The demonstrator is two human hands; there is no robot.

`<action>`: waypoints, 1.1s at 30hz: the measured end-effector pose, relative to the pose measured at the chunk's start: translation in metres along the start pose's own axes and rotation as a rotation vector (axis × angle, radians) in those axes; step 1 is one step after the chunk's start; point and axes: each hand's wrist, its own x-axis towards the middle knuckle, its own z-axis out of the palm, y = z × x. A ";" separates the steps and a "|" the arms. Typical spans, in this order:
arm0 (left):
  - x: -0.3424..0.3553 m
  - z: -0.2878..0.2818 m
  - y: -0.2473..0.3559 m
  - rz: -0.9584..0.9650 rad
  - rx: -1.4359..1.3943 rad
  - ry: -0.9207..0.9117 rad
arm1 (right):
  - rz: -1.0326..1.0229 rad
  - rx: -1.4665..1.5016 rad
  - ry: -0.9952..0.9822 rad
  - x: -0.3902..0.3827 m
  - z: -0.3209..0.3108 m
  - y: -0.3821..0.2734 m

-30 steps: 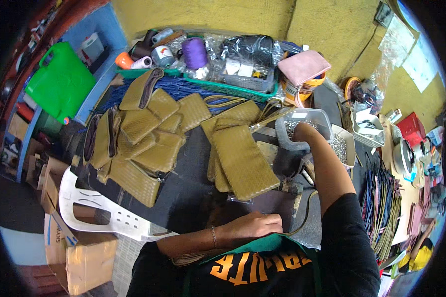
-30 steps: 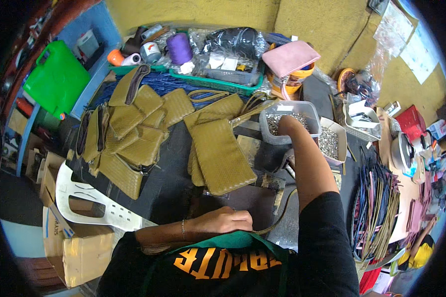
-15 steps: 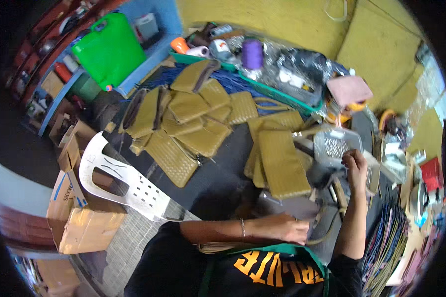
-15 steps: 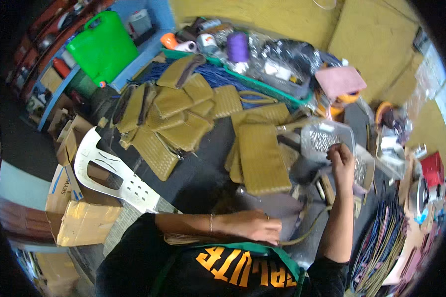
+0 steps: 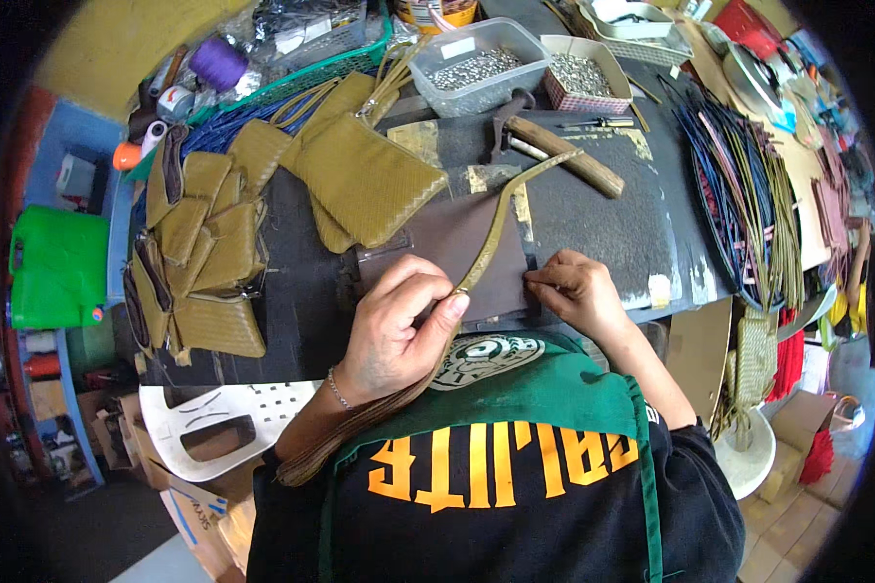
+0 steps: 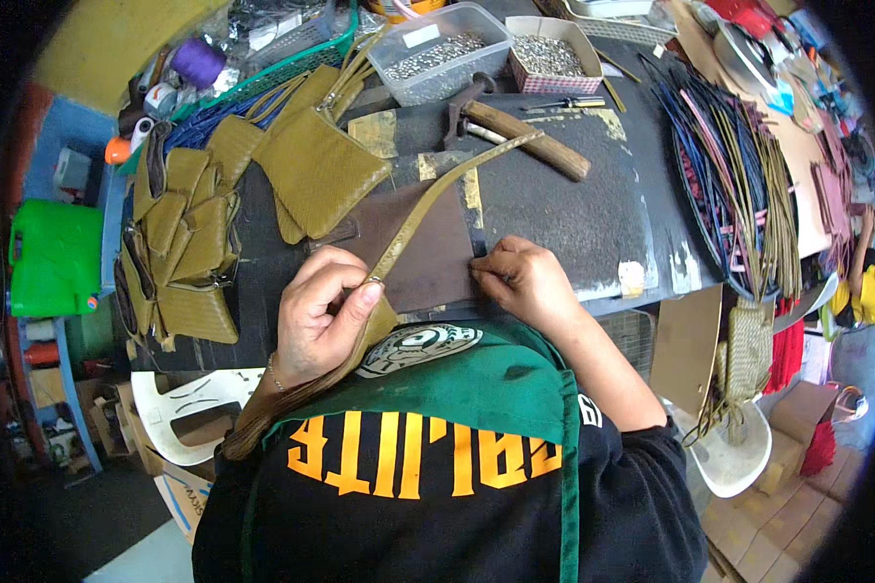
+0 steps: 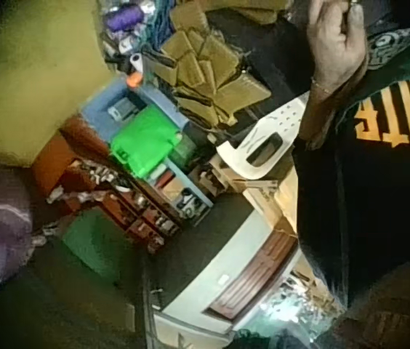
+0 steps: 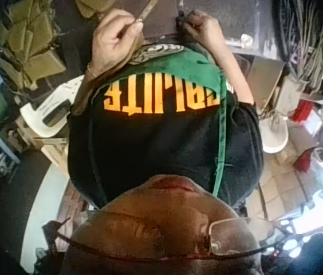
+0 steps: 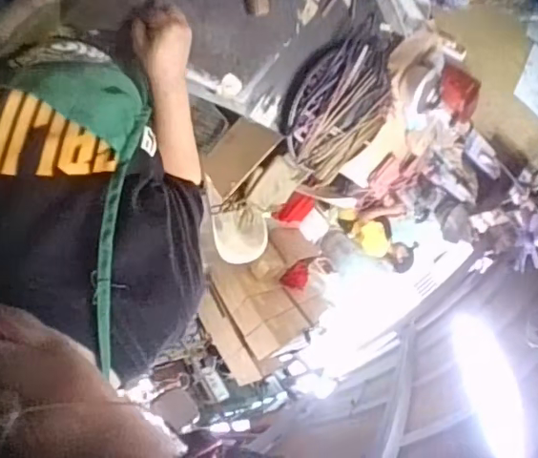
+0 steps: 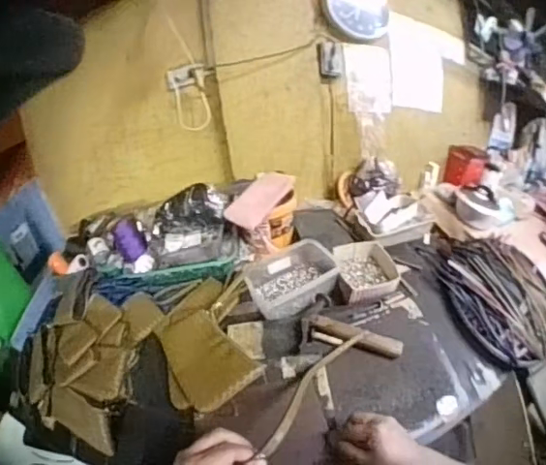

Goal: The person attaches thin leather straps to a larger leather piece by threading the straps through holes in the material by hand, and then picks up and handles several smaller leather pouches one at a time.

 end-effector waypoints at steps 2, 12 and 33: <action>-0.006 0.002 0.000 0.002 0.012 -0.010 | -0.046 0.056 0.037 -0.003 0.006 0.000; -0.005 -0.001 0.013 0.135 0.194 -0.120 | -0.282 -0.287 0.036 -0.008 0.009 -0.014; -0.002 0.004 0.001 0.236 0.253 -0.296 | 0.072 1.004 0.507 -0.006 -0.059 -0.023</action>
